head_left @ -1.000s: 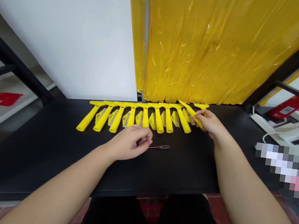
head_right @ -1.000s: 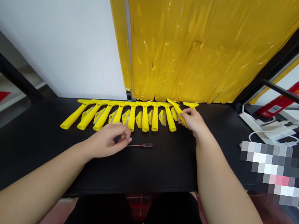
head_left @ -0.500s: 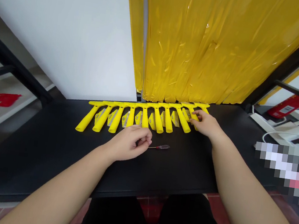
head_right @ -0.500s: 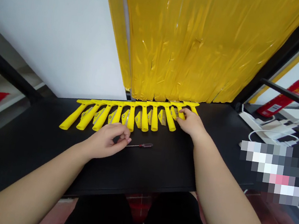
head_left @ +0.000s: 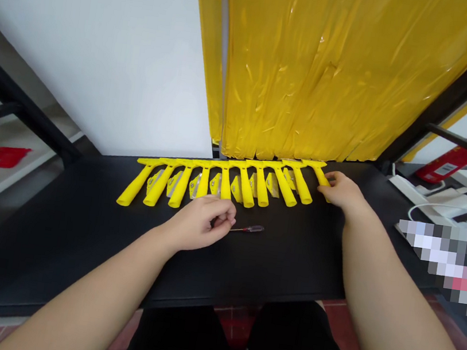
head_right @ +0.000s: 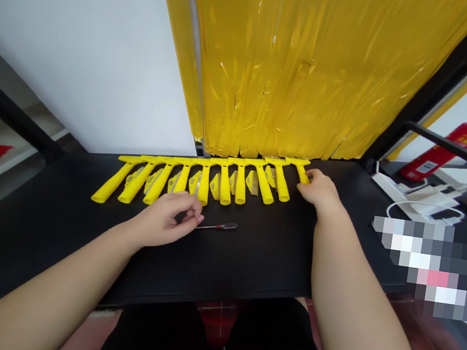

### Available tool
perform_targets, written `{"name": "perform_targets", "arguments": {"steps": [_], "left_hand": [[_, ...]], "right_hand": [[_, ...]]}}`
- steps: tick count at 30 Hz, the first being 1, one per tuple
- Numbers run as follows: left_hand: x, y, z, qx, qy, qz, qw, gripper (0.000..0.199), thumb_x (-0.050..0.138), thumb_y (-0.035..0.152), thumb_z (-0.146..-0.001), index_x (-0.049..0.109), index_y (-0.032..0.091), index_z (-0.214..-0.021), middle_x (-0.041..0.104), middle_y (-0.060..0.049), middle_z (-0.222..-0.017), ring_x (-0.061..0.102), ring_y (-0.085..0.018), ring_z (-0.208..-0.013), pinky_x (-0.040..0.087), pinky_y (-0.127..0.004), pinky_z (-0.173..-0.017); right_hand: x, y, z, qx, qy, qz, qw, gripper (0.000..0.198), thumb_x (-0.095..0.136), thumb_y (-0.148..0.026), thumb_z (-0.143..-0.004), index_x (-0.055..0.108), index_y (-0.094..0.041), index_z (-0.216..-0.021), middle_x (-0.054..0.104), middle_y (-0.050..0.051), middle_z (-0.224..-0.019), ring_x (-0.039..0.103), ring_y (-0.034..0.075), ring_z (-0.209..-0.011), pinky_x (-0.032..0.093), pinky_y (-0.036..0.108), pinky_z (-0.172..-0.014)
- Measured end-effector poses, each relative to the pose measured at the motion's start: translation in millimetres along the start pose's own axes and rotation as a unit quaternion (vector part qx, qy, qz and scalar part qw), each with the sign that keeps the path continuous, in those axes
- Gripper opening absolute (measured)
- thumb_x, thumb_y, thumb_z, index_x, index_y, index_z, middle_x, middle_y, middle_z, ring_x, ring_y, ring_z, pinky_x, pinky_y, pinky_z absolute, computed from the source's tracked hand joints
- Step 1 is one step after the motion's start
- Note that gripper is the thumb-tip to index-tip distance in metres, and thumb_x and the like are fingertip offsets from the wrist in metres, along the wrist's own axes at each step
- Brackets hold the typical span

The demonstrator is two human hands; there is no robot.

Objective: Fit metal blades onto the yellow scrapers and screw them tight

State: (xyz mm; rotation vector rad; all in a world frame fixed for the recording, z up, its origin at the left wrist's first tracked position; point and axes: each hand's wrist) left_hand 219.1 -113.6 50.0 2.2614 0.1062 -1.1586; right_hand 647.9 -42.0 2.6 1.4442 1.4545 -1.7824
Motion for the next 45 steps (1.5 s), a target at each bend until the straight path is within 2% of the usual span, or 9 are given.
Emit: {"name": "perform_targets", "arguments": {"steps": [7,12,15,19,24,29,33,38,45], "left_hand": [[-1,0,0,-0.001,0.003,-0.006,1.000,0.011,0.060,0.013,-0.095,0.056,0.022,-0.091,0.051,0.006,-0.069,0.053,-0.012,-0.066,0.044,-0.026,-0.070],[-1,-2,1,-0.001,0.001,-0.002,1.000,0.011,0.061,0.014,-0.095,0.056,0.022,-0.091,0.051,0.006,-0.069,0.053,-0.011,-0.066,0.044,-0.026,-0.071],[-1,-2,0,0.000,-0.001,-0.003,1.000,0.011,0.061,0.014,-0.095,0.056,0.022,-0.091,0.050,0.006,-0.069,0.053,-0.011,-0.066,0.044,-0.026,-0.070],[-2,-1,0,0.000,0.001,-0.003,1.000,0.011,0.060,0.013,-0.095,0.056,0.022,-0.091,0.049,0.006,-0.069,0.052,-0.011,-0.065,0.044,-0.026,-0.070],[-1,-2,0,0.000,0.002,-0.002,1.000,0.011,0.061,0.013,-0.095,0.056,0.022,-0.091,0.050,0.006,-0.069,0.052,-0.011,-0.065,0.044,-0.026,-0.070],[-1,-2,1,-0.002,-0.002,0.000,1.000,0.012,0.061,0.013,-0.095,0.056,0.022,-0.091,0.050,0.007,-0.070,0.052,-0.010,-0.065,0.043,-0.025,-0.070],[-1,-3,1,-0.004,-0.004,0.000,1.000,0.012,0.061,0.013,-0.095,0.056,0.022,-0.092,0.050,0.006,-0.070,0.052,-0.011,-0.066,0.043,-0.025,-0.070],[-1,-2,0,0.002,0.002,-0.004,1.000,0.012,0.062,0.012,-0.095,0.056,0.022,-0.091,0.048,0.007,-0.069,0.051,-0.010,-0.066,0.043,-0.024,-0.071],[0,-4,1,0.004,0.003,-0.006,1.000,0.011,0.062,0.013,-0.095,0.056,0.022,-0.092,0.051,0.006,-0.071,0.052,-0.011,-0.067,0.043,-0.024,-0.070]], "right_hand": [[4,-2,1,0.005,-0.021,0.011,1.000,0.052,0.078,-0.028,-0.070,0.070,-0.023,-0.121,0.073,0.007,-0.091,0.069,0.027,-0.075,0.056,0.041,-0.073],[-4,-17,16,-0.047,0.049,0.003,0.998,0.045,0.075,-0.048,-0.081,0.072,-0.024,-0.119,0.072,0.013,-0.113,0.069,0.032,-0.104,0.054,0.047,-0.093],[-3,-35,29,-0.093,0.009,0.011,0.996,0.039,0.072,-0.055,-0.084,0.072,-0.028,-0.112,0.076,0.006,-0.102,0.068,0.033,-0.102,0.051,0.049,-0.092],[0,-52,39,-0.081,-0.038,0.060,0.994,0.044,0.074,-0.057,-0.081,0.069,-0.029,-0.115,0.077,0.006,-0.096,0.066,0.037,-0.107,0.047,0.051,-0.093],[-2,-50,40,-0.054,-0.019,0.072,0.996,0.046,0.073,-0.052,-0.080,0.070,-0.027,-0.119,0.077,0.010,-0.101,0.060,0.042,-0.115,0.045,0.058,-0.097],[-3,-47,39,-0.045,0.004,0.075,0.996,0.042,0.072,-0.047,-0.079,0.072,-0.029,-0.117,0.073,0.010,-0.121,0.054,0.044,-0.122,0.046,0.057,-0.096],[-1,-47,38,-0.039,-0.013,0.065,0.997,0.034,0.072,-0.043,-0.080,0.073,-0.030,-0.111,0.076,0.007,-0.112,0.053,0.043,-0.122,0.044,0.057,-0.097],[2,-49,36,-0.025,0.017,0.077,0.997,0.032,0.070,-0.049,-0.083,0.074,-0.029,-0.107,0.079,0.008,-0.103,0.053,0.043,-0.123,0.037,0.062,-0.103],[14,-46,27,-0.037,0.038,0.078,0.996,0.032,0.071,-0.047,-0.083,0.074,-0.026,-0.107,0.080,0.005,-0.102,0.059,0.038,-0.123,0.017,0.067,-0.122]]}}
Point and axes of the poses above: each hand's wrist, its own z-axis away from the middle knuckle, its own x-axis out of the palm, y = z × x
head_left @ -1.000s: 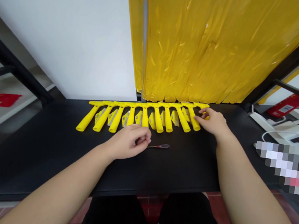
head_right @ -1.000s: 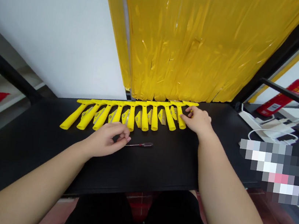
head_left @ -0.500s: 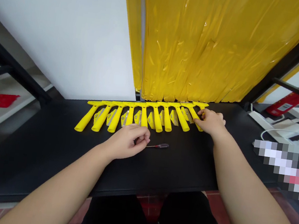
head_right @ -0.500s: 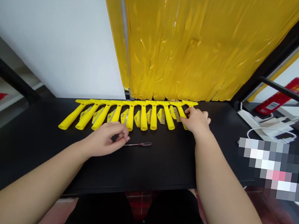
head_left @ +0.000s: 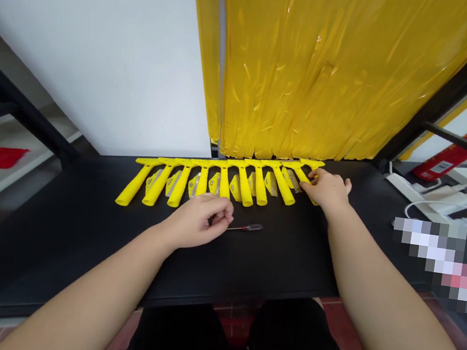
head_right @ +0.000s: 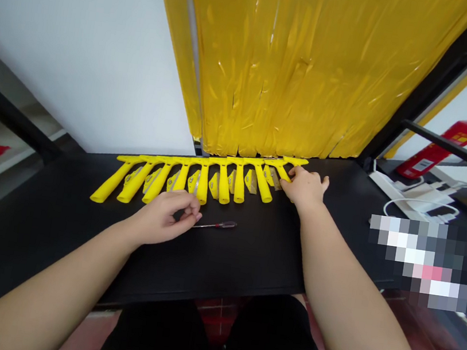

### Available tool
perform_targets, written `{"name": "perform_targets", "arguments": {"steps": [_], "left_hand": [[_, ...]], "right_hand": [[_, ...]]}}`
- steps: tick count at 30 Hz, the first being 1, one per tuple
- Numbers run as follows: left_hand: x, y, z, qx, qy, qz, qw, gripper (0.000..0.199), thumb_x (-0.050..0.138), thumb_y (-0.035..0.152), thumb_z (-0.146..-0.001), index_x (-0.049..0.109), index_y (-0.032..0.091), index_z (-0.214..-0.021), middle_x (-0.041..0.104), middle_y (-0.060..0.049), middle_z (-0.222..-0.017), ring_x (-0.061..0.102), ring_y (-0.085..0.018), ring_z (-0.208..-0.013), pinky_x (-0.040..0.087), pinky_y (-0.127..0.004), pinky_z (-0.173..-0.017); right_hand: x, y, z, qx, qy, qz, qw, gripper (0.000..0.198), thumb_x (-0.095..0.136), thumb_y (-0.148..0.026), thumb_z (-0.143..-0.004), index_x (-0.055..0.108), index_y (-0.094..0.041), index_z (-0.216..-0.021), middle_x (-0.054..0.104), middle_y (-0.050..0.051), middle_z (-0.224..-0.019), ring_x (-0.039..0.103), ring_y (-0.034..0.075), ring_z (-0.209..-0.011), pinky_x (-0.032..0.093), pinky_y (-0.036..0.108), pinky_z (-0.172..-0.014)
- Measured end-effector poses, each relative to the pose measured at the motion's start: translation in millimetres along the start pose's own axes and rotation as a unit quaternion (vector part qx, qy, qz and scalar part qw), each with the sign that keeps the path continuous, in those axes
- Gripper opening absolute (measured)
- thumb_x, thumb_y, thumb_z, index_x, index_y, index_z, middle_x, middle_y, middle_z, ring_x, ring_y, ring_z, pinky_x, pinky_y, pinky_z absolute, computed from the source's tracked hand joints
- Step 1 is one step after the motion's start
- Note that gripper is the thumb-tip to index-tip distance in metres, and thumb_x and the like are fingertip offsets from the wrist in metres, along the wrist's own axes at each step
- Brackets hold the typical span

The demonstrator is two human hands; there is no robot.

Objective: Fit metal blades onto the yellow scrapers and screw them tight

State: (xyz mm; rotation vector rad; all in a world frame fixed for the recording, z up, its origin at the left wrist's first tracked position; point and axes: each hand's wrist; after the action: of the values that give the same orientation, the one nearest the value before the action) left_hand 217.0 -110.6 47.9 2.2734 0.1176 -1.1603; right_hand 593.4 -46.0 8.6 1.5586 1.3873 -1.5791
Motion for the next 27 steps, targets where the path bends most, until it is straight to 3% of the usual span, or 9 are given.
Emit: {"name": "perform_targets", "arguments": {"steps": [7,12,19,27], "left_hand": [[0,1,0,-0.002,-0.001,0.001,1.000,0.012,0.062,0.012,-0.095,0.056,0.022,-0.091,0.049,0.007,-0.069,0.051,-0.011,-0.066,0.043,-0.025,-0.070],[-1,2,-1,-0.001,-0.003,0.000,1.000,0.011,0.061,0.013,-0.096,0.056,0.022,-0.091,0.050,0.006,-0.070,0.052,-0.011,-0.067,0.043,-0.025,-0.069],[-1,2,0,-0.005,-0.005,-0.001,1.000,0.012,0.061,0.012,-0.095,0.056,0.022,-0.092,0.051,0.006,-0.070,0.052,-0.011,-0.067,0.044,-0.026,-0.071],[0,1,0,-0.009,-0.008,0.003,1.000,0.011,0.061,0.013,-0.095,0.056,0.022,-0.091,0.049,0.006,-0.070,0.052,-0.011,-0.066,0.044,-0.026,-0.071]], "right_hand": [[5,1,-5,-0.004,0.045,0.003,0.999,0.029,0.069,-0.047,-0.084,0.074,-0.025,-0.103,0.079,0.007,-0.104,0.061,0.036,-0.122,0.017,0.065,-0.124],[5,-1,-6,0.003,0.034,0.003,0.999,0.028,0.071,-0.049,-0.083,0.074,-0.026,-0.097,0.079,0.007,-0.102,0.061,0.038,-0.121,0.022,0.066,-0.121],[1,7,-6,0.008,0.025,-0.057,0.998,0.031,0.070,-0.053,-0.085,0.075,-0.027,-0.103,0.080,0.007,-0.106,0.062,0.037,-0.119,0.048,0.053,-0.101],[0,-4,-6,0.024,0.020,-0.001,1.000,0.028,0.067,-0.051,-0.086,0.077,-0.026,-0.096,0.078,0.011,-0.105,0.061,0.039,-0.119,0.040,0.060,-0.107]]}}
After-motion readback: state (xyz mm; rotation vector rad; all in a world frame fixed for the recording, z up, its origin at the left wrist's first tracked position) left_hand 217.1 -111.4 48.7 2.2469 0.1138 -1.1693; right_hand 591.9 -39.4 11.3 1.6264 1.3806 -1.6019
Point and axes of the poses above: each hand's wrist, its own z-axis away from the middle knuckle, its own x-axis out of the palm, y = z × x
